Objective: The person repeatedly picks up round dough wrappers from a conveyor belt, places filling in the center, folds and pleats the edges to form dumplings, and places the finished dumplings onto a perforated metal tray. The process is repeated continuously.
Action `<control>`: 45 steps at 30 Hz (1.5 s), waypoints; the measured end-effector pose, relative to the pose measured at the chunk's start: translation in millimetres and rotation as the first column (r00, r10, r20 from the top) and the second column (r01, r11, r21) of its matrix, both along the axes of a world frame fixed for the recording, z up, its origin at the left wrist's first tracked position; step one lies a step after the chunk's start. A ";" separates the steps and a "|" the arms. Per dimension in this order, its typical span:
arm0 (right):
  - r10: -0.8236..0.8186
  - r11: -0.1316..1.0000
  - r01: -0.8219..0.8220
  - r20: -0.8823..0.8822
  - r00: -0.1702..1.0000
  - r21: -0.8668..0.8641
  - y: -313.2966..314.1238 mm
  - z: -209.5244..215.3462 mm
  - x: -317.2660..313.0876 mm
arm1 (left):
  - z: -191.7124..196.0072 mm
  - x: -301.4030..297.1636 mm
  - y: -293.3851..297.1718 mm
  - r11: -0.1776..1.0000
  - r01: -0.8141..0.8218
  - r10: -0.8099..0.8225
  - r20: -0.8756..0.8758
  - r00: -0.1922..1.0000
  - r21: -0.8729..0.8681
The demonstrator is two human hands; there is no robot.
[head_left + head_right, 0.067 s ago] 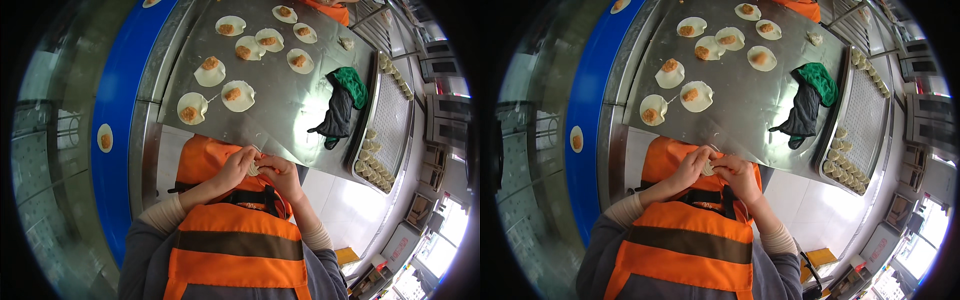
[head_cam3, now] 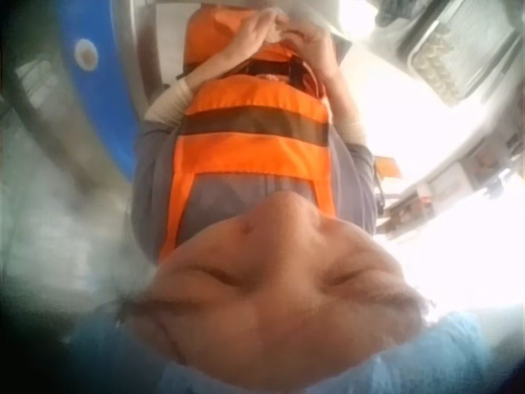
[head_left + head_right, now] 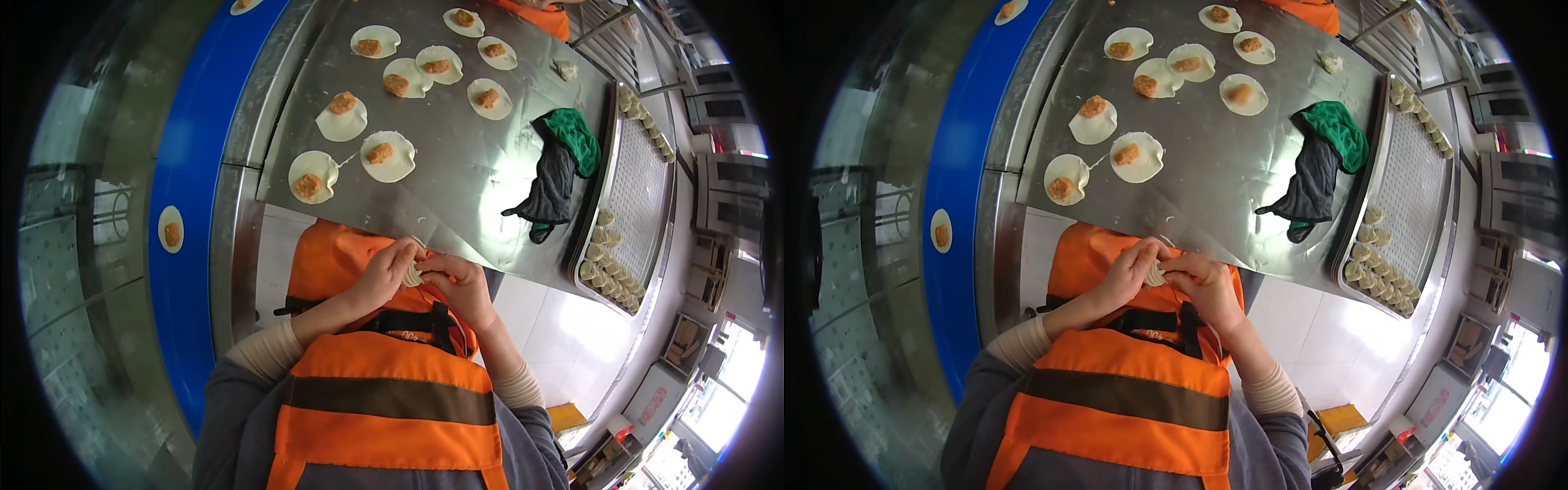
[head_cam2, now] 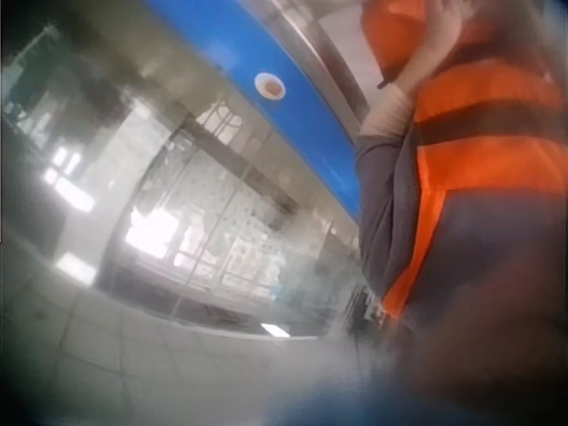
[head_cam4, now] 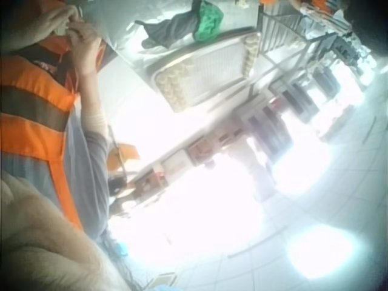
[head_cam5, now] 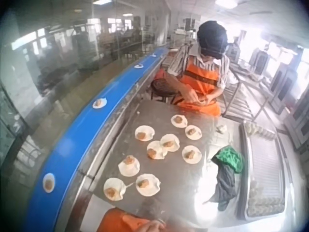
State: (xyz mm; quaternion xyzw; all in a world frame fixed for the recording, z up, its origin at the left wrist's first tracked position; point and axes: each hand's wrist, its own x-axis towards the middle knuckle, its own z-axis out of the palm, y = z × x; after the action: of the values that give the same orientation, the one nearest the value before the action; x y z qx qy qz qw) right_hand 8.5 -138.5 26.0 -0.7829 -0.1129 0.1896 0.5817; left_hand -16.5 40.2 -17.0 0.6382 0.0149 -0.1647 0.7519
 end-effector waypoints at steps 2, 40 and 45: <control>-0.007 1.000 0.007 -0.005 1.000 -0.025 0.7 2.9 -0.1 | 2.6 -0.9 0.0 1.000 0.000 0.000 -0.028 1.000 0.003; 0.176 0.918 0.051 0.520 0.836 -0.392 -17.0 28.9 9.0 | 19.7 15.0 -25.7 0.938 -0.168 0.058 -0.339 0.939 -0.303; 0.150 0.927 0.068 0.528 0.836 -0.370 -17.0 10.8 4.5 | 31.4 25.1 -39.7 0.851 -0.171 -0.060 -0.417 0.907 -0.496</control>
State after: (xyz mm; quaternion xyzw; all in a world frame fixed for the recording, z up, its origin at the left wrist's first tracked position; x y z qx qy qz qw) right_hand 13.0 -155.5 36.8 -0.8975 -0.2532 -0.0114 0.3609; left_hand 8.6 0.5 14.4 0.3594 0.1488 -0.2725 0.8800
